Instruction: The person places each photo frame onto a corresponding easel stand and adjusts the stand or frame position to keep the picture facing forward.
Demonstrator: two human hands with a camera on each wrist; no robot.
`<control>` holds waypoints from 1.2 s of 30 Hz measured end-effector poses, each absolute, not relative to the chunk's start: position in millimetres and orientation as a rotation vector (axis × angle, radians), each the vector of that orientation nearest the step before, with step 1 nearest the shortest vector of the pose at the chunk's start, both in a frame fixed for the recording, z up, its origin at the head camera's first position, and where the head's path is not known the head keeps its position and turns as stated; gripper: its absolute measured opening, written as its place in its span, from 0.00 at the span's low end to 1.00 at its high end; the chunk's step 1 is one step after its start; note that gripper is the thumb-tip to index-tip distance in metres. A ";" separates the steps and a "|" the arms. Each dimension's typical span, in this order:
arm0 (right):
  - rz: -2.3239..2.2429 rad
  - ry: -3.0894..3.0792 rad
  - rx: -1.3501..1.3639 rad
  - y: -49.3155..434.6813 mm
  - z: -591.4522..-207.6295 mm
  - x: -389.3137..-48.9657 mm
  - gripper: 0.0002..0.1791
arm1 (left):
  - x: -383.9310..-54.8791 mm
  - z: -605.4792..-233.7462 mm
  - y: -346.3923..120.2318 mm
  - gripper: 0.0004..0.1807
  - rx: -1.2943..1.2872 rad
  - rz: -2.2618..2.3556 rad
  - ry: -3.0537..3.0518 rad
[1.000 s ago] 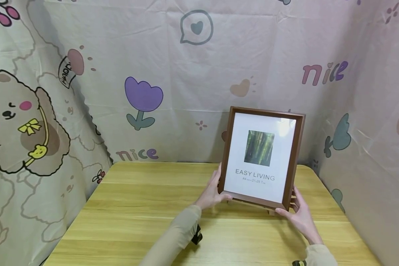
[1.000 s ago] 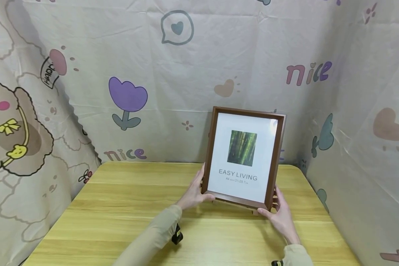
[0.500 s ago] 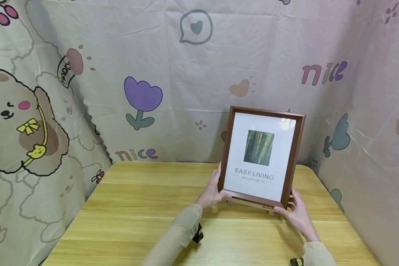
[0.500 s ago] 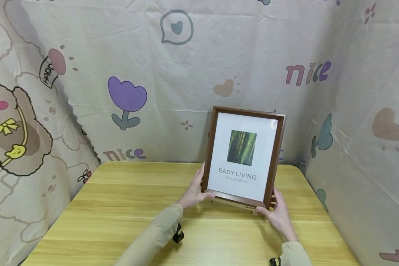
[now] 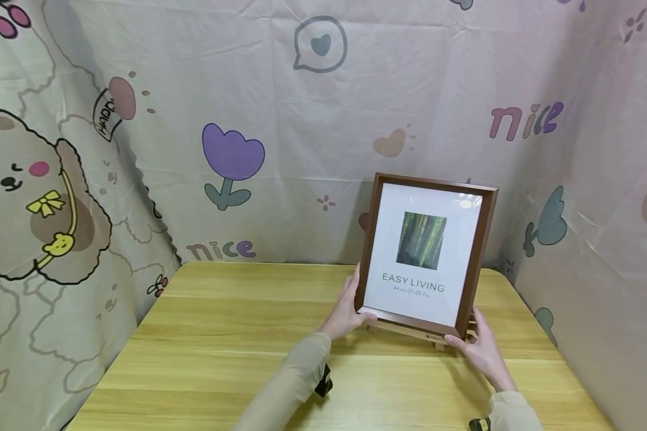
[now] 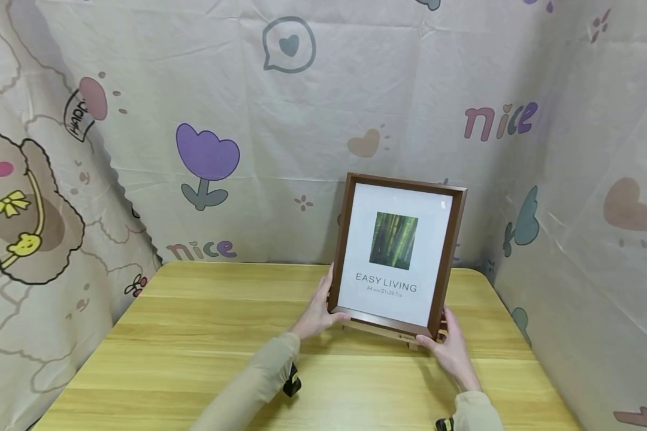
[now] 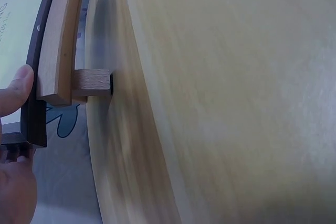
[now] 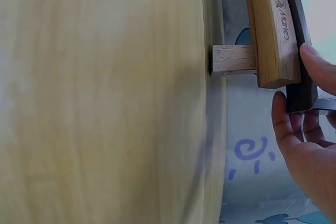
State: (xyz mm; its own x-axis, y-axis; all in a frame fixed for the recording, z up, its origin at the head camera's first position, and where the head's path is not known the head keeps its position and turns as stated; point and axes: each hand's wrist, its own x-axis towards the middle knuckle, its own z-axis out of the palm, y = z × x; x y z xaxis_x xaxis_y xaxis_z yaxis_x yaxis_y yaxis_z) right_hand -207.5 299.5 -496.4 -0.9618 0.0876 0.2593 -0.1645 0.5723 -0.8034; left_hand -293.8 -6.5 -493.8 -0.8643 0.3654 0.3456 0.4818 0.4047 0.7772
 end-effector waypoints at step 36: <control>1.466 -2.522 0.068 296.3 -498.7 -209.3 0.47 | -295.7 -511.2 -8.3 0.61 -0.714 -1.623 -2.579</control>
State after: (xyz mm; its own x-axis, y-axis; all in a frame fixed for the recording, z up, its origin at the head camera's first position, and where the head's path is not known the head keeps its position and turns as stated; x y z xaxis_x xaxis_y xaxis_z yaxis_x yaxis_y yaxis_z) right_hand -209.3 296.3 -498.7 -0.9739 0.0722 0.2151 -0.1512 0.5005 -0.8525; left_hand -295.7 -8.3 -511.2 -0.8958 0.3699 0.2465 0.3823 0.3581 0.8519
